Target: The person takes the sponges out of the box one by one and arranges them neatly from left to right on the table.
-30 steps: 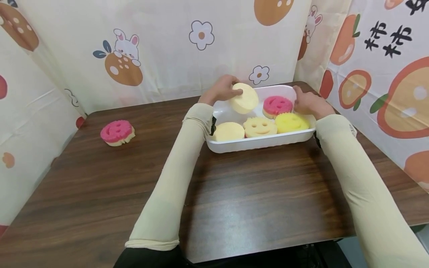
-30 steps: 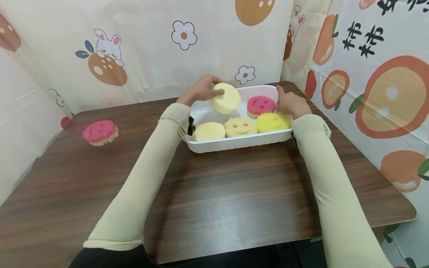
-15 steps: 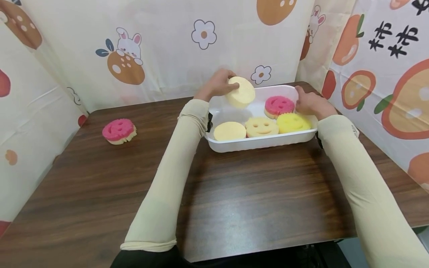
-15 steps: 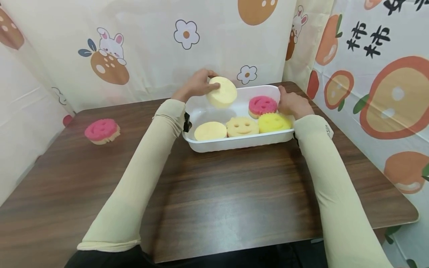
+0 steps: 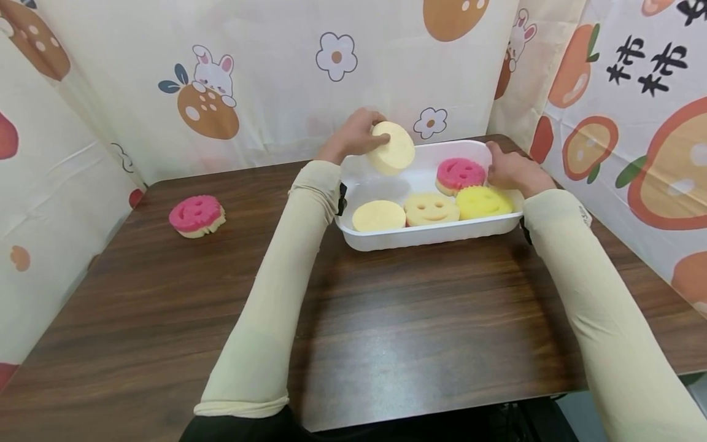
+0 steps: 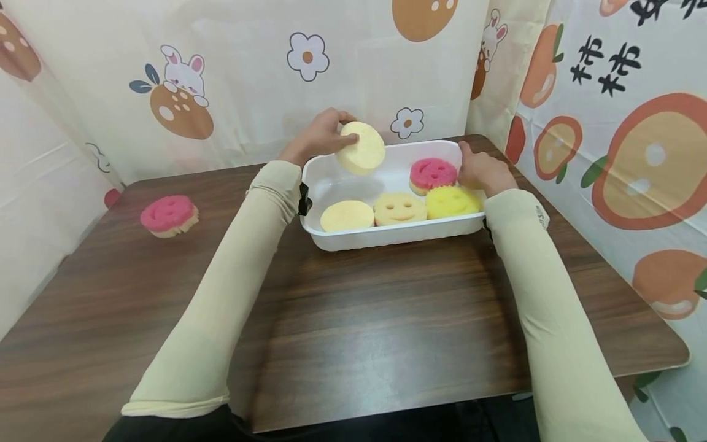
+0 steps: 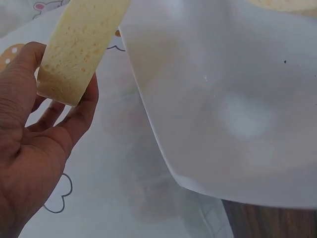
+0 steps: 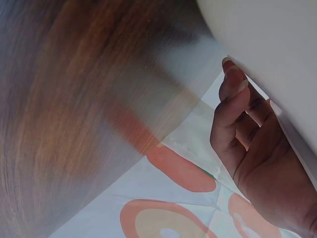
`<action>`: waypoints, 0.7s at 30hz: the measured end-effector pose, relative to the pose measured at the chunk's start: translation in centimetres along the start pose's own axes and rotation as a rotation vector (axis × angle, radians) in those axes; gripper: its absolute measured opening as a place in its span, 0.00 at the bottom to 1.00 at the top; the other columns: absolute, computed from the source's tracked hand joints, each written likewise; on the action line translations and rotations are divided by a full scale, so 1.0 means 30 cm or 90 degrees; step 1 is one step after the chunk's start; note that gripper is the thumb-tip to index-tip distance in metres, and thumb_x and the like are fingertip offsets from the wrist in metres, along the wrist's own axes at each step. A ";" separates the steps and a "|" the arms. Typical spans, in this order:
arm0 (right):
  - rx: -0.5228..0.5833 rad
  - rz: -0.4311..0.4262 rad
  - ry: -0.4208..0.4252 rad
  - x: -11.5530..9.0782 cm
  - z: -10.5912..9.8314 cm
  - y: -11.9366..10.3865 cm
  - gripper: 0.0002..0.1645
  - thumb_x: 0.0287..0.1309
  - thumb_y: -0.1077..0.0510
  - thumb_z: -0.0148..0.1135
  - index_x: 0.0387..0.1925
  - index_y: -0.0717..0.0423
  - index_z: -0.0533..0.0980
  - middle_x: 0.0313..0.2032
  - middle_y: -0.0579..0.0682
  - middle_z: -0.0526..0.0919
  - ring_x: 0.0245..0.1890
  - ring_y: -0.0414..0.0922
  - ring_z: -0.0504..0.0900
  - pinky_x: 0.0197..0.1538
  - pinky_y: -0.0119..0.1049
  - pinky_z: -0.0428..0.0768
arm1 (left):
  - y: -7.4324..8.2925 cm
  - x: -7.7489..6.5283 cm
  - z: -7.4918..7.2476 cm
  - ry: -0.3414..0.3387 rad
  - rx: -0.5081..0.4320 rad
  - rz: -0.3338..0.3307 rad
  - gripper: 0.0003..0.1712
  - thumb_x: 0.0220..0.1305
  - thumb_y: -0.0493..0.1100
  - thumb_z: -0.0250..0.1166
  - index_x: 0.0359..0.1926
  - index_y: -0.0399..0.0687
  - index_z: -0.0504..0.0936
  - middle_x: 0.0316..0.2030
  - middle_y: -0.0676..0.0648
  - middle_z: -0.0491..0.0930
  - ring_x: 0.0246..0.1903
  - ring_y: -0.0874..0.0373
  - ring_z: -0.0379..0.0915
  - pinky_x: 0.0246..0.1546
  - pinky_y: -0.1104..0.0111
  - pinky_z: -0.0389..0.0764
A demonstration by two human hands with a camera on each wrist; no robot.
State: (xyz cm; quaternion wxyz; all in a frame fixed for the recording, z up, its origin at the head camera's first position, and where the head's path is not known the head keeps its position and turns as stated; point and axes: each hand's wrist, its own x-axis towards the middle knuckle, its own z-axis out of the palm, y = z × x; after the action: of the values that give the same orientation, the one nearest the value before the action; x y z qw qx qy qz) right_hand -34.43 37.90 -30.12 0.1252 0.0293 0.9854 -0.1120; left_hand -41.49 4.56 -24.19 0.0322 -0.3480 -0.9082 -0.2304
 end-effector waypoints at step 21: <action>0.012 0.002 -0.012 -0.019 -0.009 -0.006 0.47 0.71 0.53 0.39 0.77 0.53 0.23 0.67 0.79 0.56 0.64 0.72 0.62 0.68 0.72 0.58 | 0.011 -0.022 -0.051 -0.007 0.010 -0.048 0.24 0.68 0.44 0.60 0.62 0.40 0.76 0.58 0.41 0.76 0.59 0.51 0.65 0.65 0.64 0.65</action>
State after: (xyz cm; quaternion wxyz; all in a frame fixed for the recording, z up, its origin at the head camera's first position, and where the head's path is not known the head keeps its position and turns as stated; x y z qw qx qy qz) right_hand -33.97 37.77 -29.68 0.1343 0.0313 0.9830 -0.1213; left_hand -40.92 3.70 -22.84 0.0210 -0.3143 -0.9226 -0.2227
